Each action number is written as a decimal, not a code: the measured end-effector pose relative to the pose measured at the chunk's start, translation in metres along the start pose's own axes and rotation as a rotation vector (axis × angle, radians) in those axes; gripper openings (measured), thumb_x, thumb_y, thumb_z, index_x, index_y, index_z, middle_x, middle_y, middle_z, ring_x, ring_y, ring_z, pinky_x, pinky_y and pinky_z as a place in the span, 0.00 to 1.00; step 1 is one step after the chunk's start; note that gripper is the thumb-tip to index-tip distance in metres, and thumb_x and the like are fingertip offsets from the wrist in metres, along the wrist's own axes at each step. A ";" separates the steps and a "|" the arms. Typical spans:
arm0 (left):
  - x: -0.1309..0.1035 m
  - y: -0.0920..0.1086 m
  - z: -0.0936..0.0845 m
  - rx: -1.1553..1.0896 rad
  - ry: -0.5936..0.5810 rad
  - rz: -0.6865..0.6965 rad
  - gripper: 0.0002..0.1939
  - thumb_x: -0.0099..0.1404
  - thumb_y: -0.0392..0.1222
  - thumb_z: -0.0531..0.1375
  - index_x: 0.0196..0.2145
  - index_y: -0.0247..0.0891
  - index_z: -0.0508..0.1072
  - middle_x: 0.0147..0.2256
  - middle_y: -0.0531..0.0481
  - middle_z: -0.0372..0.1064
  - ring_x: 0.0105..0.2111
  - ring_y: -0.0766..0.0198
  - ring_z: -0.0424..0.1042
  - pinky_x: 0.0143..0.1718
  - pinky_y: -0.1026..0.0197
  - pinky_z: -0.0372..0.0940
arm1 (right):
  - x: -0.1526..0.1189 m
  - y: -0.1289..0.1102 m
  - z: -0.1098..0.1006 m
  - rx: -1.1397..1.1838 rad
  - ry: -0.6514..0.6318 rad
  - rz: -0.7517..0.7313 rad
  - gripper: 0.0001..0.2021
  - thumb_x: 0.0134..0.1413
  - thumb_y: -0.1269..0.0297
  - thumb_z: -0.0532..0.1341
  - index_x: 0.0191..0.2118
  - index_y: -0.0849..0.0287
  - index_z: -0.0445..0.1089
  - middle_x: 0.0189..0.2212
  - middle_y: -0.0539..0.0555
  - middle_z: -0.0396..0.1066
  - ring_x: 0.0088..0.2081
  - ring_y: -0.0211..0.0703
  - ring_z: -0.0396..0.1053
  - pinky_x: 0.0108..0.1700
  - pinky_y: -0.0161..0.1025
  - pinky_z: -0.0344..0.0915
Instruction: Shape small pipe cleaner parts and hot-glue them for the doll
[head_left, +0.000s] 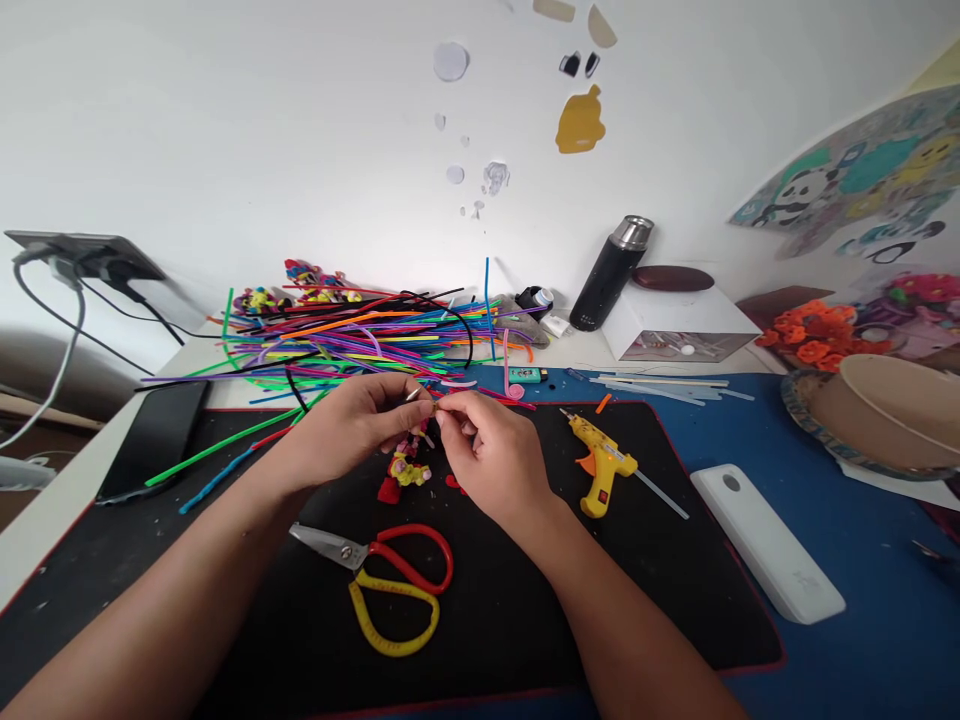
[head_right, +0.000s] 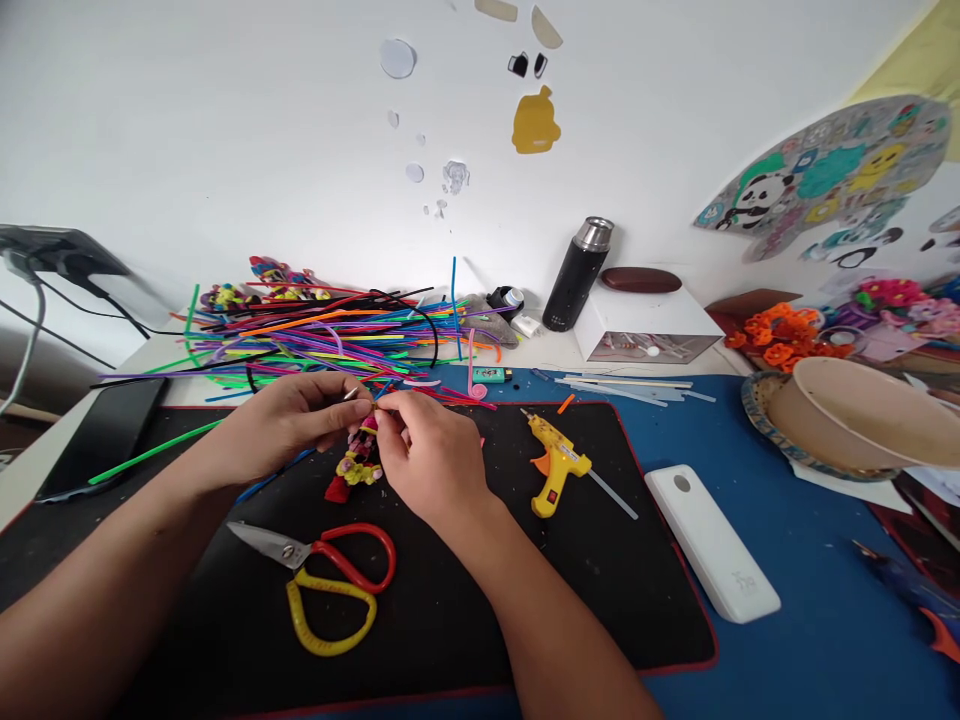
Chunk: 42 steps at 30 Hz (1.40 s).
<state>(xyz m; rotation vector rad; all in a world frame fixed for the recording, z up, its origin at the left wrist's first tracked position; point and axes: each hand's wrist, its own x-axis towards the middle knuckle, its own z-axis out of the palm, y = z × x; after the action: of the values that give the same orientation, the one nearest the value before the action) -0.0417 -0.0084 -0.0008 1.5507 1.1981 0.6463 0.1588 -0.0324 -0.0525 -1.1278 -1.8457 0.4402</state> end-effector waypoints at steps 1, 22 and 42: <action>0.000 0.000 0.000 -0.006 -0.001 -0.005 0.25 0.65 0.66 0.69 0.33 0.38 0.77 0.23 0.56 0.67 0.21 0.67 0.62 0.23 0.65 0.57 | 0.000 0.000 0.000 0.001 0.001 0.001 0.08 0.73 0.64 0.60 0.45 0.55 0.78 0.35 0.53 0.83 0.29 0.40 0.76 0.32 0.36 0.65; 0.000 0.001 0.003 0.094 0.051 -0.015 0.26 0.64 0.66 0.68 0.32 0.38 0.79 0.23 0.56 0.66 0.23 0.66 0.60 0.24 0.64 0.54 | 0.001 0.000 -0.002 -0.023 -0.017 0.002 0.07 0.73 0.65 0.61 0.42 0.54 0.77 0.33 0.52 0.82 0.30 0.41 0.77 0.35 0.37 0.66; -0.001 0.005 0.002 0.177 0.048 0.022 0.25 0.65 0.65 0.67 0.31 0.38 0.79 0.25 0.54 0.68 0.26 0.64 0.63 0.25 0.64 0.57 | 0.001 0.000 0.000 -0.067 -0.030 -0.008 0.06 0.72 0.65 0.62 0.42 0.53 0.77 0.35 0.52 0.84 0.32 0.43 0.80 0.36 0.38 0.68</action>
<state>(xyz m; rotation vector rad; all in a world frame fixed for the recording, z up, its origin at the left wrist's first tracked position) -0.0383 -0.0100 0.0028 1.7055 1.3047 0.6084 0.1589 -0.0316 -0.0516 -1.1640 -1.9022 0.3952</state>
